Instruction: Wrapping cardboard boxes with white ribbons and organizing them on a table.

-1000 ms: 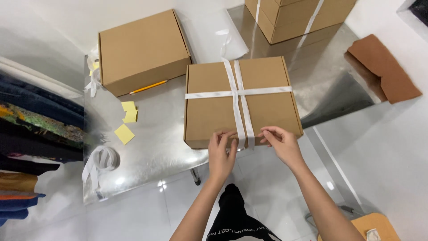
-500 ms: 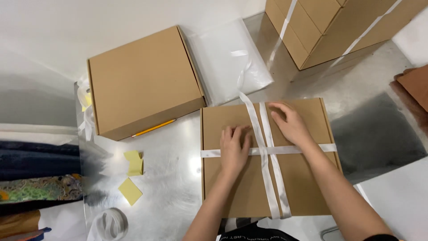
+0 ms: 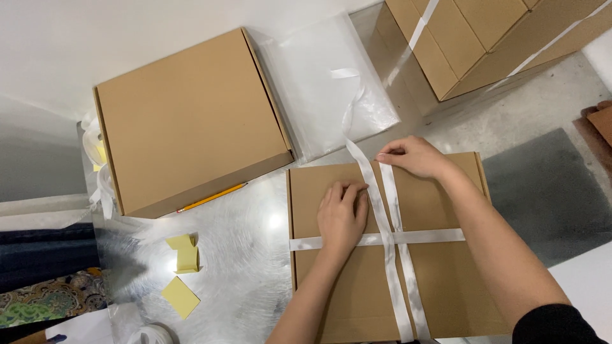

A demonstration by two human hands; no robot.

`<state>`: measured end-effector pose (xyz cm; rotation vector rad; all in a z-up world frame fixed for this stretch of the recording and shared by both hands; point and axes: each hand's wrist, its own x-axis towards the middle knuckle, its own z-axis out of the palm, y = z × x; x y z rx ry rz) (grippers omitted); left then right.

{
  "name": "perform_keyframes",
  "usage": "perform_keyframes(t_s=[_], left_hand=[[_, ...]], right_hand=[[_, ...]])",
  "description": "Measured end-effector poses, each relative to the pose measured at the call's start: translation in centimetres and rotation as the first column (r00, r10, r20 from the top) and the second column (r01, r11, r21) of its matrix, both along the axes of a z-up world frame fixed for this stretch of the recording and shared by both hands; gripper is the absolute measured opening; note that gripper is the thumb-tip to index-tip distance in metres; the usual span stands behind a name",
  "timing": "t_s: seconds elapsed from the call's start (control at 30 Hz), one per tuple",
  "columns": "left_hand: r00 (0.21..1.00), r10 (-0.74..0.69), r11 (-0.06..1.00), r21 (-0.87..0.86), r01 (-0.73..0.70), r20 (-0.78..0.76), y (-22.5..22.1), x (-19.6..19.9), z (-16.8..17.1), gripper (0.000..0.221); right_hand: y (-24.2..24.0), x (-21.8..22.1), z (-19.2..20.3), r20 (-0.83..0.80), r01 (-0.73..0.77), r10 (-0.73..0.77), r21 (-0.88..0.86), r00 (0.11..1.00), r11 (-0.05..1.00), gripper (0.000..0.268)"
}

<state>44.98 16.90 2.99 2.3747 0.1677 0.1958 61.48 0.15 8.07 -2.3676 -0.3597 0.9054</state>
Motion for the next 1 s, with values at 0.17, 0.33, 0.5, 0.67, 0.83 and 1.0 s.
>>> perform_keyframes(t_s=[0.17, 0.33, 0.5, 0.67, 0.83, 1.0], left_hand=[[0.999, 0.031, 0.995, -0.091, -0.031, -0.006, -0.7, 1.4, 1.0, 0.023], [0.998, 0.052, 0.998, 0.044, -0.051, -0.019, -5.9, 2.5, 0.7, 0.058], [0.993, 0.118, 0.972, 0.204, -0.113, -0.016, -9.4, 3.4, -2.1, 0.069], [0.966, 0.238, 0.881, 0.396, -0.259, 0.103, -9.2, 4.1, -7.0, 0.019], [0.924, 0.381, 0.923, 0.058, -0.382, 0.015, -8.1, 4.2, -2.2, 0.024], [0.862, 0.478, 0.785, -0.358, -0.505, -0.168, -7.6, 4.4, 0.6, 0.029]], right_hand=[[-1.3, 1.0, -3.0, -0.086, 0.297, -0.284, 0.326, 0.955, 0.898, 0.026], [-2.0, 1.4, -3.4, -0.241, 0.405, -0.328, 0.460, 0.913, 0.790, 0.020], [-2.8, 2.2, -3.0, -0.307, 0.424, -0.300, 0.525, 0.903, 0.738, 0.022], [-4.3, 5.7, -6.0, -0.253, 0.259, -0.135, 0.562, 0.958, 0.786, 0.027], [-4.5, 8.8, -7.7, -0.193, 0.004, 0.103, 0.487, 0.976, 0.873, 0.035], [-2.6, 9.5, -8.3, -0.258, -0.206, 0.334, 0.420, 0.907, 0.884, 0.034]])
